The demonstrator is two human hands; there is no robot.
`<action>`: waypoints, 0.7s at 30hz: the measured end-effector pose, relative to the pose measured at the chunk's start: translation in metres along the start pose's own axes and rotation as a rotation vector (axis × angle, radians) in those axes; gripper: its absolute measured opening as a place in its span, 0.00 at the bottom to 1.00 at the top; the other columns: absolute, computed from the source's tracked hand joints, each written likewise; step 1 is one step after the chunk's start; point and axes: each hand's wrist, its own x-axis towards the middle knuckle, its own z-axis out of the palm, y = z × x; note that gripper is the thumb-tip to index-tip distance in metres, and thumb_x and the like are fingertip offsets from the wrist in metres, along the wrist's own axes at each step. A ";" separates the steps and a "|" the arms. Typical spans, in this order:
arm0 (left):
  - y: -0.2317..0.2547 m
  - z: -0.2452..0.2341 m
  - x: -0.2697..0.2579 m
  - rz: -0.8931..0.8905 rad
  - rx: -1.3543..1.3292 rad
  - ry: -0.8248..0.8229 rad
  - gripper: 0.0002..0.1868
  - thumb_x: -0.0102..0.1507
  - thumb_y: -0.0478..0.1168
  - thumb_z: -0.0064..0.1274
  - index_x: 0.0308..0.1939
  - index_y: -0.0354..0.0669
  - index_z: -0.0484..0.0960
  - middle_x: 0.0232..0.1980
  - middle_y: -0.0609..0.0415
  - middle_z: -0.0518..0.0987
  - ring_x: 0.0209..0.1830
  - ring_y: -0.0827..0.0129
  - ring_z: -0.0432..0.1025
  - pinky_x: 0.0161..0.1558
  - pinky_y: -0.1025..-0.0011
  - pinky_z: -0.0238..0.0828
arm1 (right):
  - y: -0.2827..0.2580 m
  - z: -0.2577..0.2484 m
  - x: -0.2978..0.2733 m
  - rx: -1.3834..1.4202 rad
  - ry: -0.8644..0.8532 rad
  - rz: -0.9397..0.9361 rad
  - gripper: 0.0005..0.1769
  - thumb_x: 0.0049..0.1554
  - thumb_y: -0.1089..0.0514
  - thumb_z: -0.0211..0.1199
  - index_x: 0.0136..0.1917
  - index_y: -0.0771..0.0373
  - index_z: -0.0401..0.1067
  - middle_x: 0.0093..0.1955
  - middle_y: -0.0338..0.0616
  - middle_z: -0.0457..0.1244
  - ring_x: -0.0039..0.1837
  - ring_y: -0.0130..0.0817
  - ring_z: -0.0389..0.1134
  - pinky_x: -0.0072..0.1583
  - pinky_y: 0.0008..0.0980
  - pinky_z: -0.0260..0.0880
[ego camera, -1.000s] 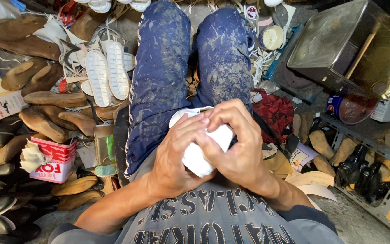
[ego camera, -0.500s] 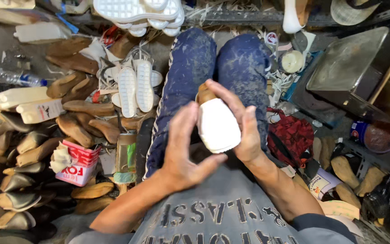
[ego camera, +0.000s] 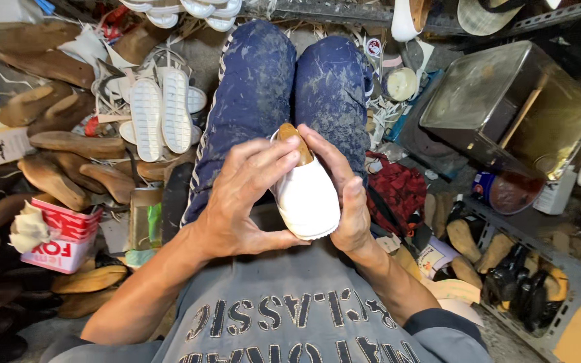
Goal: The person is repairing a white shoe by hand. They use a small stick to apply a substance to the shoe's edge and then press the parts together. The person also handles a shoe last and other shoe parts in a cluttered workshop.
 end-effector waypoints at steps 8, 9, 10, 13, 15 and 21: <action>-0.023 0.015 0.028 0.068 -0.167 -0.110 0.59 0.56 0.77 0.48 0.76 0.39 0.55 0.79 0.40 0.60 0.84 0.43 0.56 0.84 0.44 0.47 | -0.008 -0.029 -0.023 -0.216 -0.005 -0.038 0.53 0.60 0.29 0.61 0.80 0.68 0.47 0.83 0.61 0.46 0.86 0.51 0.47 0.85 0.49 0.48; -0.020 0.014 0.038 0.071 -0.173 -0.106 0.59 0.56 0.77 0.48 0.76 0.39 0.55 0.79 0.40 0.60 0.84 0.43 0.56 0.84 0.44 0.47 | -0.012 -0.031 -0.023 -0.224 -0.005 -0.037 0.53 0.60 0.29 0.61 0.80 0.68 0.47 0.83 0.61 0.46 0.86 0.51 0.47 0.85 0.49 0.48; -0.017 0.014 0.048 0.013 -0.188 -0.080 0.49 0.64 0.73 0.33 0.75 0.38 0.58 0.73 0.41 0.67 0.74 0.48 0.62 0.79 0.48 0.51 | -0.015 -0.033 -0.023 -0.358 0.004 -0.031 0.50 0.60 0.33 0.59 0.79 0.70 0.48 0.82 0.61 0.48 0.84 0.49 0.51 0.84 0.47 0.51; -0.013 0.022 0.072 -0.016 -0.227 -0.060 0.36 0.73 0.64 0.19 0.62 0.37 0.68 0.58 0.45 0.76 0.57 0.54 0.70 0.66 0.54 0.57 | -0.015 -0.038 -0.031 -0.550 0.008 -0.044 0.47 0.60 0.38 0.59 0.79 0.70 0.49 0.80 0.60 0.51 0.82 0.50 0.54 0.82 0.46 0.54; -0.014 0.025 0.080 0.015 -0.242 -0.066 0.32 0.74 0.59 0.20 0.52 0.38 0.75 0.50 0.47 0.79 0.50 0.55 0.73 0.59 0.57 0.59 | -0.015 -0.038 -0.034 -0.602 0.000 -0.070 0.47 0.60 0.38 0.61 0.79 0.69 0.50 0.80 0.60 0.52 0.83 0.51 0.54 0.83 0.47 0.53; -0.014 0.027 0.085 -0.012 -0.308 -0.067 0.30 0.75 0.57 0.18 0.40 0.44 0.74 0.39 0.55 0.78 0.40 0.64 0.73 0.52 0.63 0.57 | -0.021 -0.050 -0.028 -0.853 -0.053 -0.258 0.44 0.62 0.31 0.54 0.76 0.66 0.55 0.72 0.61 0.58 0.72 0.57 0.63 0.75 0.54 0.65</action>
